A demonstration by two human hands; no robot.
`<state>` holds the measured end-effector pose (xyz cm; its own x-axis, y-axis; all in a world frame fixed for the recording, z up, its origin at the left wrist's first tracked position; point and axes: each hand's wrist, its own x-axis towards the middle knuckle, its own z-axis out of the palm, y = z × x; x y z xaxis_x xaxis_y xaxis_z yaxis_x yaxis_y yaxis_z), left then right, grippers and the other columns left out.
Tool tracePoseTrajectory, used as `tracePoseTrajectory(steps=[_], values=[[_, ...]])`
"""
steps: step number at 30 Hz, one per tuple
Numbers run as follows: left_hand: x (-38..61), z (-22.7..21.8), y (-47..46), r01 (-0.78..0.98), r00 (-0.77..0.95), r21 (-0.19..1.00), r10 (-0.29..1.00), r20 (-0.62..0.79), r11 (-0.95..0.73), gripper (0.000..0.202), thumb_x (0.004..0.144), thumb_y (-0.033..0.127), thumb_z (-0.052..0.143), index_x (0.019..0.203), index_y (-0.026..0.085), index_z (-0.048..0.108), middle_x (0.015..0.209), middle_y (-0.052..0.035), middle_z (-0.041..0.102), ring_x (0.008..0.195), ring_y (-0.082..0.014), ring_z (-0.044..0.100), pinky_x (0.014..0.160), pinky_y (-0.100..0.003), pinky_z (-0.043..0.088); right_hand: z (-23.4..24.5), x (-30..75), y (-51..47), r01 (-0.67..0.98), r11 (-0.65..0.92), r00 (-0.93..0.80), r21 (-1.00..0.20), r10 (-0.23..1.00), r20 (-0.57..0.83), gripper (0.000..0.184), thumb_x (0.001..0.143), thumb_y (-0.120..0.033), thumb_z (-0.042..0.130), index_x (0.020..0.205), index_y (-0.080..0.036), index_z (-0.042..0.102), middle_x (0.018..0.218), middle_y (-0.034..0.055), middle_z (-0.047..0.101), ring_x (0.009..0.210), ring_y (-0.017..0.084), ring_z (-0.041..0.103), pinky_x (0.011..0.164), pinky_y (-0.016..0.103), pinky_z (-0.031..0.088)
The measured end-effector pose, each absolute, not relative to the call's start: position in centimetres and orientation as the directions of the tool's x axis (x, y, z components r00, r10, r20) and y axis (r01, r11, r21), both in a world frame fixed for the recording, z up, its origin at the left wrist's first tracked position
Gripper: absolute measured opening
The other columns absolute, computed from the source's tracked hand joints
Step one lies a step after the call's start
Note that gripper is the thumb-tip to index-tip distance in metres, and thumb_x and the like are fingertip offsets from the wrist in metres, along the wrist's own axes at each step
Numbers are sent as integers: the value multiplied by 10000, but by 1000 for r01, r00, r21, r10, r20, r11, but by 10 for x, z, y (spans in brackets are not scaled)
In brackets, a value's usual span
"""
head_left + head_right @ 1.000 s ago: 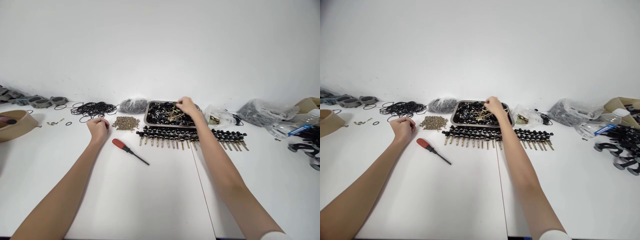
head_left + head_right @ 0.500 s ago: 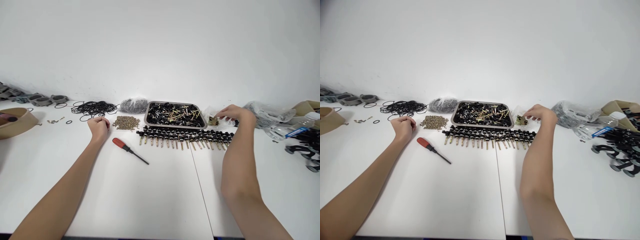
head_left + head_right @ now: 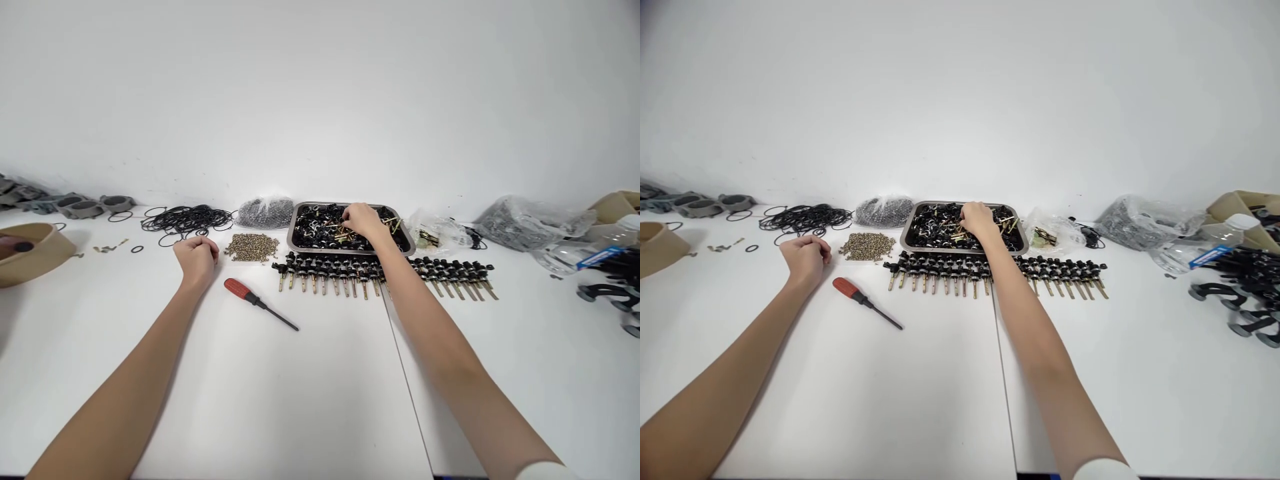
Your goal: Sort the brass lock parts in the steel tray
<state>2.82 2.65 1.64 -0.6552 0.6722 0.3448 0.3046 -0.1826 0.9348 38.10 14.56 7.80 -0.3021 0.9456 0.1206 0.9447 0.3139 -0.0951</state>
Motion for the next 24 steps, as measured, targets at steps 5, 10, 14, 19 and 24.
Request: tracePoseTrajectory(steps=[5,10,14,19,24], values=[[26,13,28,313,-638,929,680,360,-198,162,400,155,381,428,197,536,371,-2,408,341,-120,379,356,-265,251,69,374,149,942,337,-334,-5,936,113,234,828,-222,717,1053,-234,784,1121,105,745,1121,295,650,919,371,509],[25,13,28,305,-645,934,681,346,-185,161,394,147,384,436,200,531,377,-3,399,348,-122,381,360,-268,264,60,367,151,944,322,-329,67,930,163,283,863,-149,610,1098,-177,766,1122,156,735,1150,309,633,966,402,475],[26,13,28,312,-631,929,687,360,-200,159,410,136,386,447,187,532,377,-9,409,352,-126,385,369,-271,253,56,366,153,947,311,-322,87,929,181,307,877,-161,578,1132,-155,748,1128,177,730,1165,320,619,978,419,456],[26,13,27,332,-624,920,683,381,-209,152,415,145,386,442,187,529,374,-6,411,352,-121,378,375,-264,234,55,366,151,940,332,-341,81,924,171,261,867,-169,600,1072,-159,762,1132,166,730,1173,334,604,986,444,436],[25,13,27,327,-630,928,690,356,-180,150,406,140,399,444,197,533,387,-11,414,362,-128,388,368,-269,257,63,368,147,945,325,-327,42,923,204,256,906,-162,552,1023,-174,779,1061,137,748,1086,289,646,955,393,456]])
